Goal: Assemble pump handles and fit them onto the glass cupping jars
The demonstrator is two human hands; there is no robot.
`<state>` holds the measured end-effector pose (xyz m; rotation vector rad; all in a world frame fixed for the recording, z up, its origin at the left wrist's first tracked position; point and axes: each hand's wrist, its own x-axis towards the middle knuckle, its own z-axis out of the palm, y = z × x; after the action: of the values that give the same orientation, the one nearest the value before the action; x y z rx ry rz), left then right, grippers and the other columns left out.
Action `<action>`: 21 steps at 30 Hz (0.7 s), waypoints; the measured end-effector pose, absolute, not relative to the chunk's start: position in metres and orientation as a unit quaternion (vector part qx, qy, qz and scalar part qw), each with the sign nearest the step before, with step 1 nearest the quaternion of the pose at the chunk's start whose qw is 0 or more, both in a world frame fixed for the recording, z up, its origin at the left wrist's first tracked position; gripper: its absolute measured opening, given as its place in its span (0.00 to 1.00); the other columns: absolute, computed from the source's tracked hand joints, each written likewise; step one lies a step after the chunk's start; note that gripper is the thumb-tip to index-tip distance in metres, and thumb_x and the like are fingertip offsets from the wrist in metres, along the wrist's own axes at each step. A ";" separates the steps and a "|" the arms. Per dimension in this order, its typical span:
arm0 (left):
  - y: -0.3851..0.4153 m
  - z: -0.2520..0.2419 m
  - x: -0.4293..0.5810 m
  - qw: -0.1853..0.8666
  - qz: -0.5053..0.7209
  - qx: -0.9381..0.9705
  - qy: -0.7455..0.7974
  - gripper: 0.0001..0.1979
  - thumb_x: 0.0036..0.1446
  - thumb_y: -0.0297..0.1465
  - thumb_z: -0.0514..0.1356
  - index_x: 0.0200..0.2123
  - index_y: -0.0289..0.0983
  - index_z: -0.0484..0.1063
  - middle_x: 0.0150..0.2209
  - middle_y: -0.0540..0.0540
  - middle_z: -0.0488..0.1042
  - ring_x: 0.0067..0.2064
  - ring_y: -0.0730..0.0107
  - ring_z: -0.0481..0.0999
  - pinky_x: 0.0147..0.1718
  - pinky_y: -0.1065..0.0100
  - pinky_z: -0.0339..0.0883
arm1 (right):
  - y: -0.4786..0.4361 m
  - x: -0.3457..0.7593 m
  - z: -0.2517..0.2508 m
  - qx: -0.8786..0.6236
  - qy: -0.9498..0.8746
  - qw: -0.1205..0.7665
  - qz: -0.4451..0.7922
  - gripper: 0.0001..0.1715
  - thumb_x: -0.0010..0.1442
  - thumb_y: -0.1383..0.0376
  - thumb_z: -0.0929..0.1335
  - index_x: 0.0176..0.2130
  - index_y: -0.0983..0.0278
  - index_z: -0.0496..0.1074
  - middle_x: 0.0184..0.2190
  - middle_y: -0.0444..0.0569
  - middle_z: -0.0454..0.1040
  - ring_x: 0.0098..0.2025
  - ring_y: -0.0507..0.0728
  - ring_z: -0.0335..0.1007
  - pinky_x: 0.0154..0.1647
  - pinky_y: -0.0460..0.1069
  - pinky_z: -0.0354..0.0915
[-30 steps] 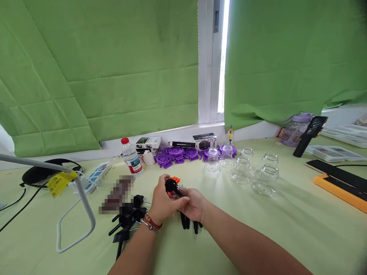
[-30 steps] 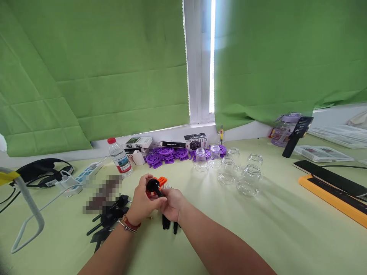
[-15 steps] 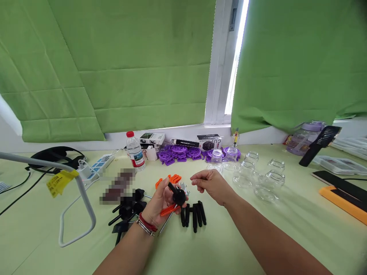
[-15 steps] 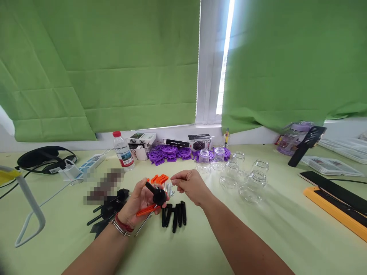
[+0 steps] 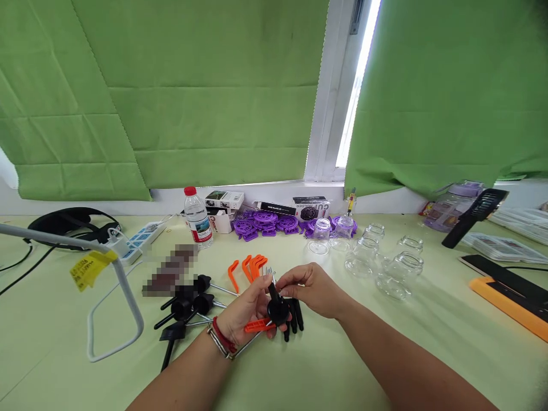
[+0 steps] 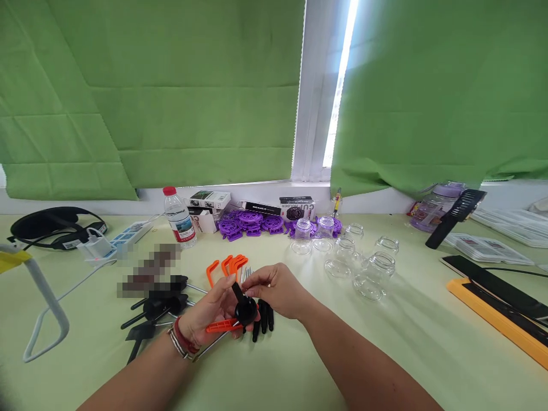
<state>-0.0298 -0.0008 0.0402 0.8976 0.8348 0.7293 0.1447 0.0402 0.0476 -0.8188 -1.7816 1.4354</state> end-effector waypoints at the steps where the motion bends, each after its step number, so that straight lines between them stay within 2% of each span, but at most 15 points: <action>1: -0.001 0.040 -0.030 0.758 0.332 0.412 0.382 0.28 0.52 0.56 0.50 0.32 0.38 0.74 0.30 0.40 0.77 0.26 0.61 0.75 0.19 0.69 0.59 | 0.040 0.145 0.047 -0.316 -0.691 0.345 0.551 0.06 0.50 0.67 0.71 0.31 0.64 0.80 0.26 0.46 0.77 0.27 0.53 0.71 0.31 0.47 0.67; 8: -0.002 0.037 -0.028 0.758 0.323 0.409 0.392 0.27 0.51 0.56 0.52 0.29 0.37 0.73 0.27 0.41 0.76 0.25 0.64 0.75 0.18 0.71 0.59 | 0.037 0.147 0.048 -0.324 -0.700 0.320 0.550 0.05 0.49 0.67 0.71 0.29 0.65 0.78 0.25 0.45 0.77 0.23 0.52 0.70 0.26 0.47 0.67; 13: -0.001 0.034 -0.028 0.761 0.315 0.414 0.388 0.27 0.52 0.55 0.52 0.30 0.35 0.73 0.28 0.40 0.76 0.25 0.67 0.74 0.18 0.73 0.58 | 0.038 0.148 0.045 -0.318 -0.700 0.324 0.551 0.03 0.48 0.67 0.72 0.26 0.66 0.77 0.24 0.45 0.75 0.24 0.52 0.70 0.25 0.46 0.67; 21: 0.000 0.033 -0.029 0.765 0.302 0.426 0.377 0.27 0.53 0.54 0.51 0.30 0.36 0.74 0.30 0.40 0.77 0.26 0.67 0.74 0.18 0.73 0.58 | 0.041 0.146 0.036 -0.289 -0.641 0.319 0.635 0.10 0.42 0.66 0.75 0.25 0.66 0.73 0.22 0.43 0.73 0.24 0.52 0.69 0.26 0.47 0.67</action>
<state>-0.0292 -0.0002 0.0327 0.9257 0.8194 0.6555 0.1459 0.0408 0.0362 -0.7604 -1.6847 1.6708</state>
